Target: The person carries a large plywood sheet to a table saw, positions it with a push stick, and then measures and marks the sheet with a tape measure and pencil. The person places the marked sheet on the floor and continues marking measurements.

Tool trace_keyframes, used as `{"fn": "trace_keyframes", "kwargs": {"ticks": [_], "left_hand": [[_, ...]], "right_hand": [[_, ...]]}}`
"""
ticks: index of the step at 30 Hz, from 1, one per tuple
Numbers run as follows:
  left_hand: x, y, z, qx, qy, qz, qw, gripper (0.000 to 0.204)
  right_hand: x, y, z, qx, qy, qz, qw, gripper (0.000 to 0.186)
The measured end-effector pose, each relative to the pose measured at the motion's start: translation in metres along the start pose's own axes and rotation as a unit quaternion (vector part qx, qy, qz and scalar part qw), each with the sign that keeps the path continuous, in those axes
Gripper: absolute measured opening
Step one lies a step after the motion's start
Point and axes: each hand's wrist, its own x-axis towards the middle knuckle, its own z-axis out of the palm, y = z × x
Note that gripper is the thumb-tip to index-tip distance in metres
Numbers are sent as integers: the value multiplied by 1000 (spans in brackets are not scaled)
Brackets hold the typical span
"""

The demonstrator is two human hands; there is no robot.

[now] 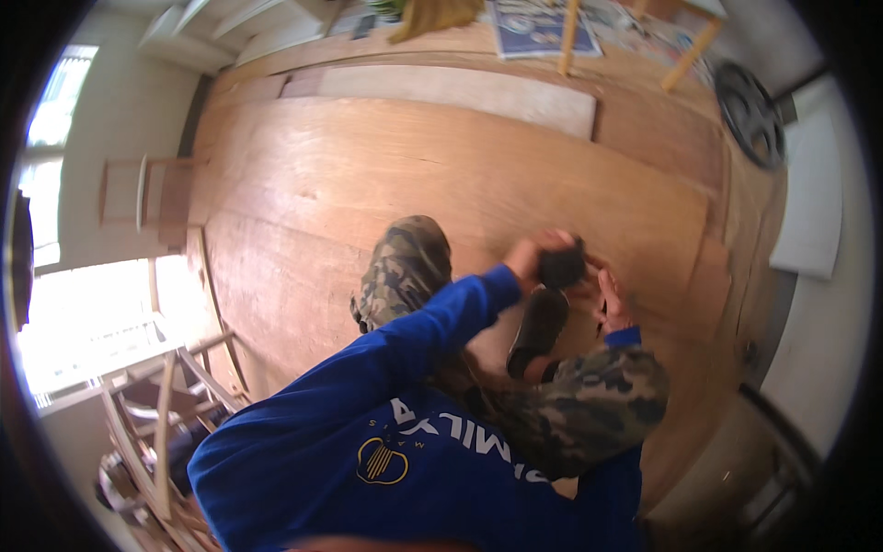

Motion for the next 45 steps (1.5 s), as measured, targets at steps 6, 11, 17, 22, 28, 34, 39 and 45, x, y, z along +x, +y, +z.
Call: {"fn": "trace_keyframes", "kwargs": {"ticks": [6,11,17,22,28,34,39,45], "left_hand": [[-22,-48,18,573,171,83,798,30],[-34,-51,13,639,172,170,731,44],[-8,-34,-15,625,37,-50,778,56],[-15,-31,-2,419,6,-156,895,82],[-32,-3,8,666,28,-212,715,75],[-20,-8,-40,561,31,-107,820,39],[-6,-13,-62,528,62,-95,842,32],[6,-19,-83,474,-32,-160,865,23]], "right_hand": [[-7,9,28,14,10,-26,1000,46],[-11,3,20,-64,47,4,997,36],[-13,-1,33,-115,60,-5,991,34],[-5,7,25,67,63,24,995,42],[9,33,23,-54,111,53,991,49],[-4,16,49,10,-85,127,988,46],[-7,5,56,-175,-80,67,979,48],[2,1,51,-254,-100,62,960,54]]}}
